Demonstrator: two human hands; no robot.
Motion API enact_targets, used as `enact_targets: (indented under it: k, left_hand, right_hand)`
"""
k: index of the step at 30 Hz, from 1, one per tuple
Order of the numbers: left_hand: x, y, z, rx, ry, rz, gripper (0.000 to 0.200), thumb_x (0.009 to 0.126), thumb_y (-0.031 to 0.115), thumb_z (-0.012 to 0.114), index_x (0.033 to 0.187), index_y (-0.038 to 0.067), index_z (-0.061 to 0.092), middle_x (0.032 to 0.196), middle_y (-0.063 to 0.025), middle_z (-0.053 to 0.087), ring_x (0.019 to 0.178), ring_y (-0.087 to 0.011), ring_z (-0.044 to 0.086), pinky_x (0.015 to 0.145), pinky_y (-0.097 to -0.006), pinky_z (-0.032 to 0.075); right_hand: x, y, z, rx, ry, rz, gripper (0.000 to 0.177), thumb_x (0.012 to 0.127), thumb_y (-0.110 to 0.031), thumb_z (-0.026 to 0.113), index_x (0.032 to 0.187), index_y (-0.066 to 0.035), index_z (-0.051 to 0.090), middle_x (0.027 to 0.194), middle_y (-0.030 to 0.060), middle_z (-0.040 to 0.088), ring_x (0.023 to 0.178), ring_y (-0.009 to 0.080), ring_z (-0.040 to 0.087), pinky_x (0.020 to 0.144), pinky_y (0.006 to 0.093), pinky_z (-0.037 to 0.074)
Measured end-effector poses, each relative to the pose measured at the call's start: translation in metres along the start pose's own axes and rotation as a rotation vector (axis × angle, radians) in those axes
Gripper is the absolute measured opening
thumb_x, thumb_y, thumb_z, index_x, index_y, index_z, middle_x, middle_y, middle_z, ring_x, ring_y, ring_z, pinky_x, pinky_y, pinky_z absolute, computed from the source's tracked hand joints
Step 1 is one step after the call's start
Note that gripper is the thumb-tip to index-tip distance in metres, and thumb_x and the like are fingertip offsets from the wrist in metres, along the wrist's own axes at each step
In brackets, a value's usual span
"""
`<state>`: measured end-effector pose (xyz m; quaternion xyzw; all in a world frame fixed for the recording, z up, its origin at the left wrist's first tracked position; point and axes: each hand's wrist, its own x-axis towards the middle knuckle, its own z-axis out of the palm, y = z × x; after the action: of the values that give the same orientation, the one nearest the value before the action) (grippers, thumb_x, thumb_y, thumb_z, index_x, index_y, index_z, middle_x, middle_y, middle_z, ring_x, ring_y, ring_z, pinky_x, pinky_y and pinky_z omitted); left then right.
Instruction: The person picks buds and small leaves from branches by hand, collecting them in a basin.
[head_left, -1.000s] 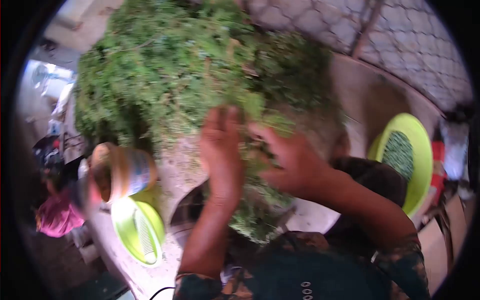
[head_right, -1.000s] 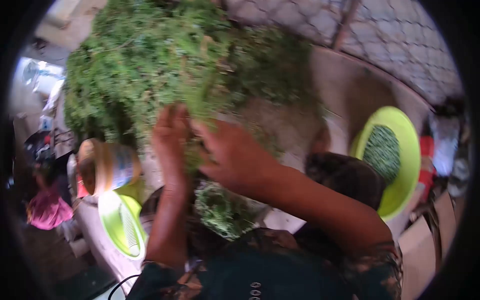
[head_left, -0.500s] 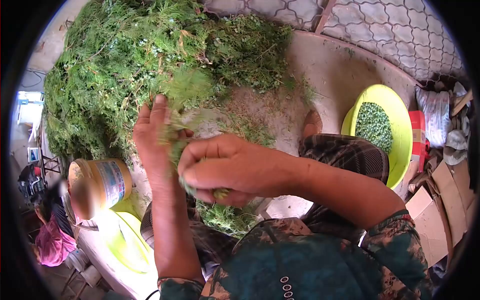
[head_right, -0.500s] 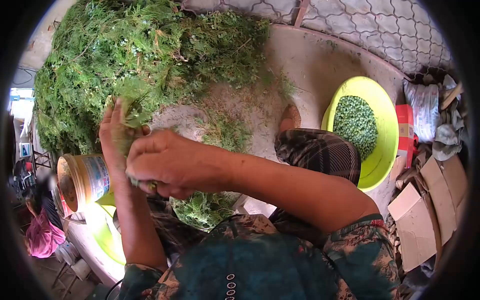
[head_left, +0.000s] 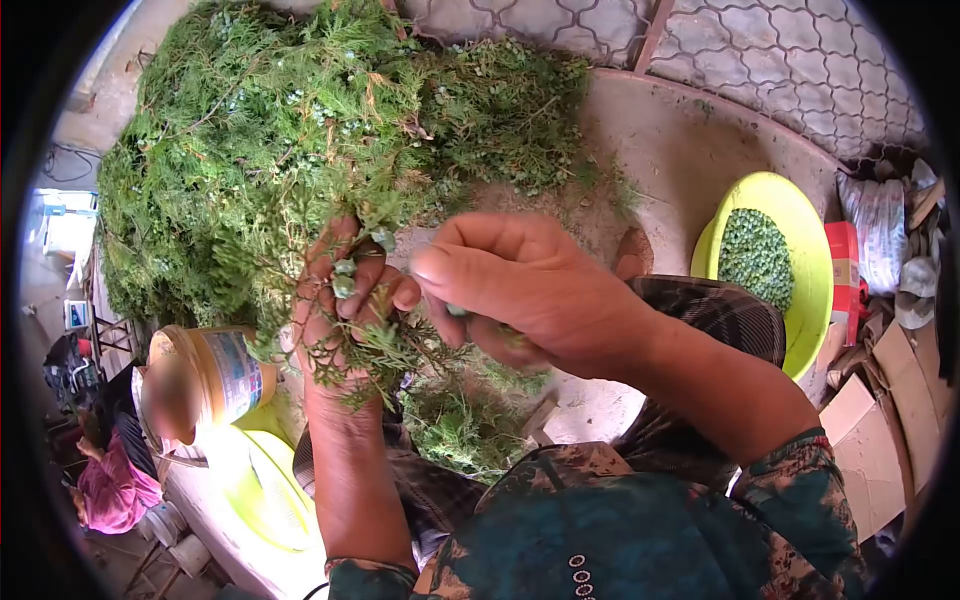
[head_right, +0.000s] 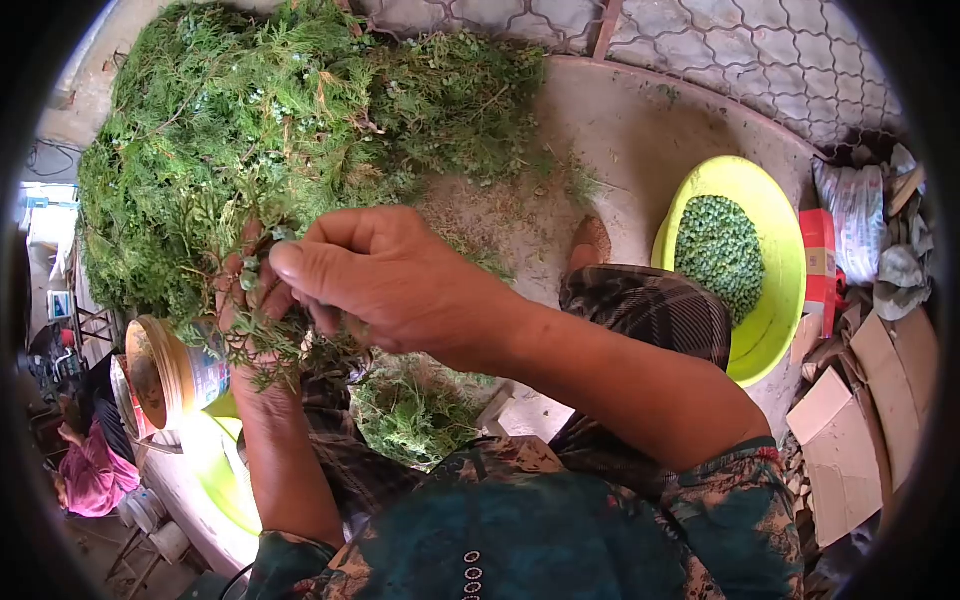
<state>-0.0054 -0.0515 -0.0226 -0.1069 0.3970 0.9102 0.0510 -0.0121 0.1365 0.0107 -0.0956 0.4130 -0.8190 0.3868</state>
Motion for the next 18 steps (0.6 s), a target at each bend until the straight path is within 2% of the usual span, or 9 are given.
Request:
enact_targets:
  k: [2, 4, 6, 7, 9, 12, 14, 16, 18]
  left_hand:
    - [0.000, -0.002, 0.006, 0.227, 0.042, -0.002, 0.031, 0.091, 0.022, 0.048, 0.113, 0.001, 0.053, 0.064, 0.0041, 0.042, 0.052, -0.0087, 0.039, 0.060, -0.0269, 0.038]
    - [-0.004, -0.004, 0.019, 0.386, 0.087, 0.011, 0.034, 0.090, 0.024, 0.051, 0.113, 0.000, 0.053, 0.069, 0.0017, 0.050, 0.056, -0.0098, 0.046, 0.060, -0.0249, 0.041]
    - [-0.004, -0.012, 0.015, 0.287, 0.097, 0.075, 0.032, 0.089, 0.022, 0.052, 0.113, 0.001, 0.053, 0.084, -0.0021, 0.057, 0.069, -0.0114, 0.055, 0.065, -0.0245, 0.047]
    - [-0.002, -0.014, 0.006, 0.251, 0.056, 0.107, 0.031, 0.090, 0.021, 0.052, 0.113, 0.001, 0.053, 0.092, -0.0045, 0.060, 0.077, -0.0129, 0.058, 0.069, -0.0251, 0.049]
    - [0.002, -0.015, -0.007, 0.103, -0.077, 0.060, 0.028, 0.090, 0.019, 0.051, 0.112, 0.002, 0.053, 0.101, -0.0076, 0.062, 0.086, -0.0165, 0.061, 0.075, -0.0277, 0.052]
    - [0.008, -0.023, -0.005, -0.066, -0.156, 0.009, 0.023, 0.093, 0.017, 0.048, 0.109, 0.002, 0.053, 0.097, -0.0077, 0.062, 0.084, -0.0171, 0.061, 0.073, -0.0283, 0.052]
    - [0.003, -0.018, 0.008, 0.203, 0.049, 0.121, 0.022, 0.094, 0.017, 0.047, 0.108, 0.003, 0.054, 0.088, -0.0055, 0.062, 0.076, -0.0127, 0.061, 0.065, -0.0247, 0.052]
    - [-0.002, -0.010, 0.043, 0.200, 0.299, 0.014, 0.023, 0.094, 0.018, 0.046, 0.110, 0.002, 0.052, 0.078, -0.0027, 0.058, 0.061, -0.0081, 0.056, 0.056, -0.0217, 0.048]
    - [-0.006, -0.008, 0.031, 0.150, 0.322, -0.108, 0.023, 0.094, 0.016, 0.044, 0.110, 0.002, 0.052, 0.064, 0.0019, 0.050, 0.048, -0.0036, 0.044, 0.047, -0.0181, 0.042]
  right_hand:
    - [0.010, 0.011, -0.001, -0.492, 0.266, -0.285, 0.016, 0.090, -0.018, 0.052, 0.094, -0.002, 0.056, 0.072, 0.0035, 0.058, 0.052, 0.0053, 0.047, 0.048, 0.0200, 0.037]
    - [0.017, 0.021, -0.003, -0.607, 0.291, -0.341, 0.019, 0.087, -0.016, 0.057, 0.096, 0.000, 0.053, 0.074, 0.0076, 0.060, 0.062, 0.0119, 0.055, 0.055, 0.0243, 0.042]
    - [0.020, 0.027, 0.002, -0.939, 0.331, -0.603, 0.026, 0.085, -0.017, 0.061, 0.101, 0.000, 0.049, 0.080, 0.0142, 0.061, 0.063, 0.0218, 0.058, 0.059, 0.0319, 0.045]
    - [0.021, 0.028, 0.003, -0.910, 0.316, -0.560, 0.033, 0.081, -0.019, 0.064, 0.103, -0.001, 0.047, 0.082, 0.0176, 0.058, 0.066, 0.0317, 0.058, 0.062, 0.0378, 0.045]
    - [0.023, 0.029, 0.003, -0.968, 0.360, -0.526, 0.032, 0.080, -0.018, 0.064, 0.102, -0.002, 0.047, 0.081, 0.0175, 0.057, 0.067, 0.0332, 0.057, 0.062, 0.0379, 0.045]
    - [0.031, 0.027, -0.005, -0.976, 0.350, -0.530, 0.030, 0.079, -0.016, 0.064, 0.100, -0.002, 0.047, 0.078, 0.0183, 0.054, 0.068, 0.0361, 0.056, 0.062, 0.0385, 0.045]
    - [0.032, 0.026, -0.007, -0.920, 0.293, -0.564, 0.028, 0.079, -0.015, 0.063, 0.098, -0.001, 0.047, 0.075, 0.0193, 0.053, 0.068, 0.0374, 0.055, 0.061, 0.0390, 0.044]
    - [0.031, 0.020, -0.003, -0.959, 0.253, -0.548, 0.021, 0.080, -0.010, 0.057, 0.096, 0.001, 0.048, 0.072, 0.0176, 0.055, 0.063, 0.0312, 0.057, 0.060, 0.0376, 0.046]
    - [0.031, 0.021, -0.003, -0.863, 0.212, -0.522, 0.018, 0.080, -0.010, 0.055, 0.095, 0.000, 0.049, 0.072, 0.0149, 0.056, 0.058, 0.0248, 0.056, 0.055, 0.0341, 0.045]
